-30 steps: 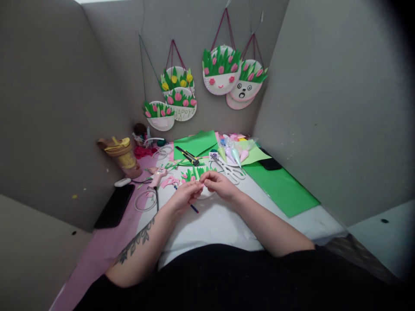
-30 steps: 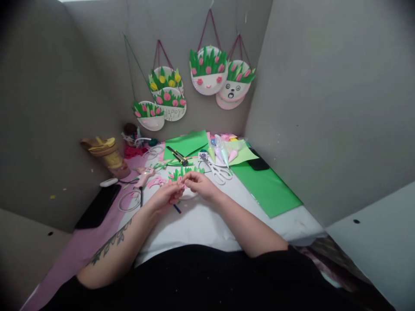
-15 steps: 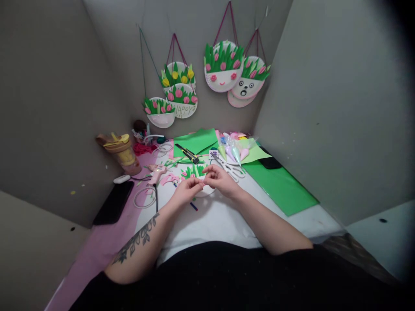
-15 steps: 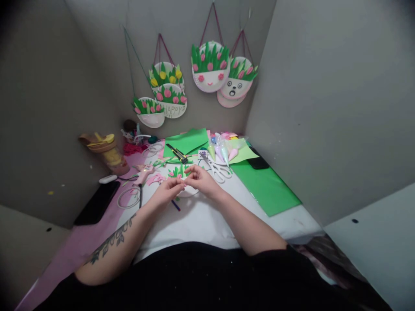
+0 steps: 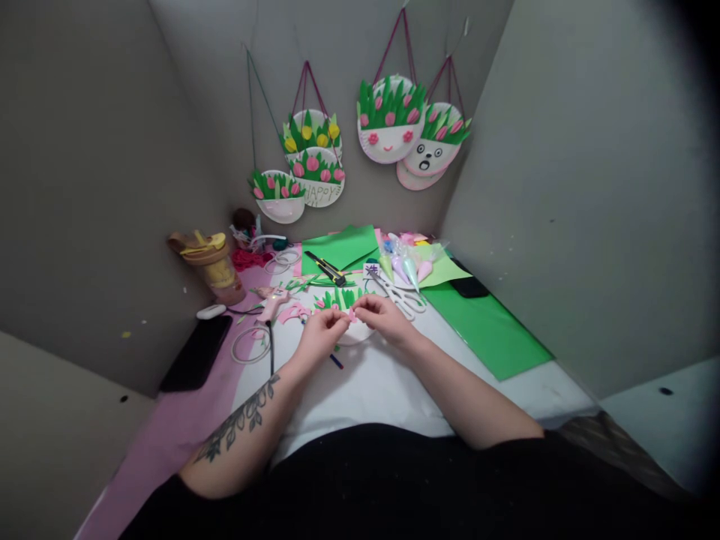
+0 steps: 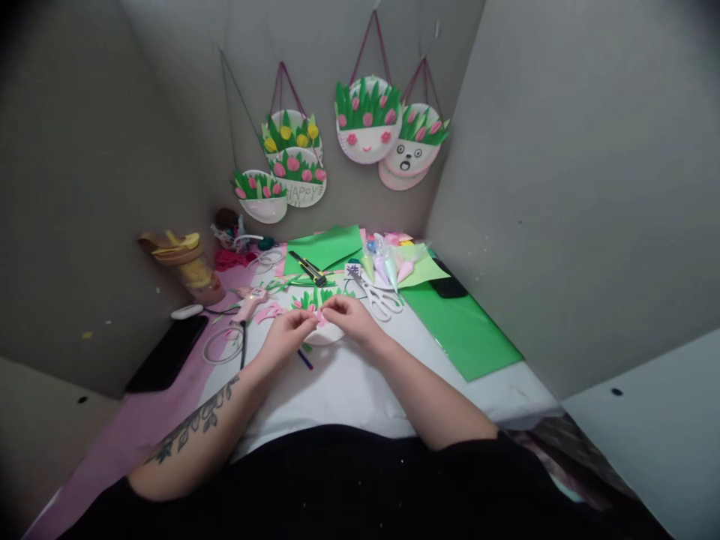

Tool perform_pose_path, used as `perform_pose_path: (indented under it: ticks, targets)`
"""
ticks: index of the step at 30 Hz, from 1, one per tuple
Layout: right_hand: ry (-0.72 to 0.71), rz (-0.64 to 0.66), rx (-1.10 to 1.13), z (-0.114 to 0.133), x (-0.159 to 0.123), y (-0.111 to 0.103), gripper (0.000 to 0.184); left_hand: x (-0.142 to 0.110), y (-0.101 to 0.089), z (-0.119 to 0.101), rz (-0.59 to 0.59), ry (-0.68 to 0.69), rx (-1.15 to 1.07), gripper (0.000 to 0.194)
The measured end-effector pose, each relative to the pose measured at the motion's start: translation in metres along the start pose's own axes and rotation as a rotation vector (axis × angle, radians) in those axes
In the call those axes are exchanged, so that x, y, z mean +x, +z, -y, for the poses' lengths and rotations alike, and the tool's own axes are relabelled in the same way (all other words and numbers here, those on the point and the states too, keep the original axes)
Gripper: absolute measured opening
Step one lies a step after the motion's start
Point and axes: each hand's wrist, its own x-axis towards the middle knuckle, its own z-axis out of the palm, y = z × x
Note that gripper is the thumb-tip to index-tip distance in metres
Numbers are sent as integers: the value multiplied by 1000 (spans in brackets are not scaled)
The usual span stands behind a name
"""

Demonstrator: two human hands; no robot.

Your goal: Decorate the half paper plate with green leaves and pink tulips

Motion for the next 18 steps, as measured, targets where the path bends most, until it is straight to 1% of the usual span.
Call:
perform_pose_path:
  ticks: [2,5,9,14,16,18]
  targets:
    - [6,18,-38,1,-2,4,21,-1,0,0,9,2,15,25]
    - [25,-19,-58,2,-2,6,20,-1,0,-2,42,-2,53,22]
    - [24,-57,-79,2,-1,3,16,1,-1,-4,75,-21,88,19]
    - [26,-3,-143,1,-2,2,14,0,-1,-6,93,-19,65,23]
    - [41,16,-136,-1,-1,3,14,-1,-1,-6,92,-22,75,22]
    - [59,2,-108,-3,-1,3,17,-1,-1,-7,78,-19,80,21]
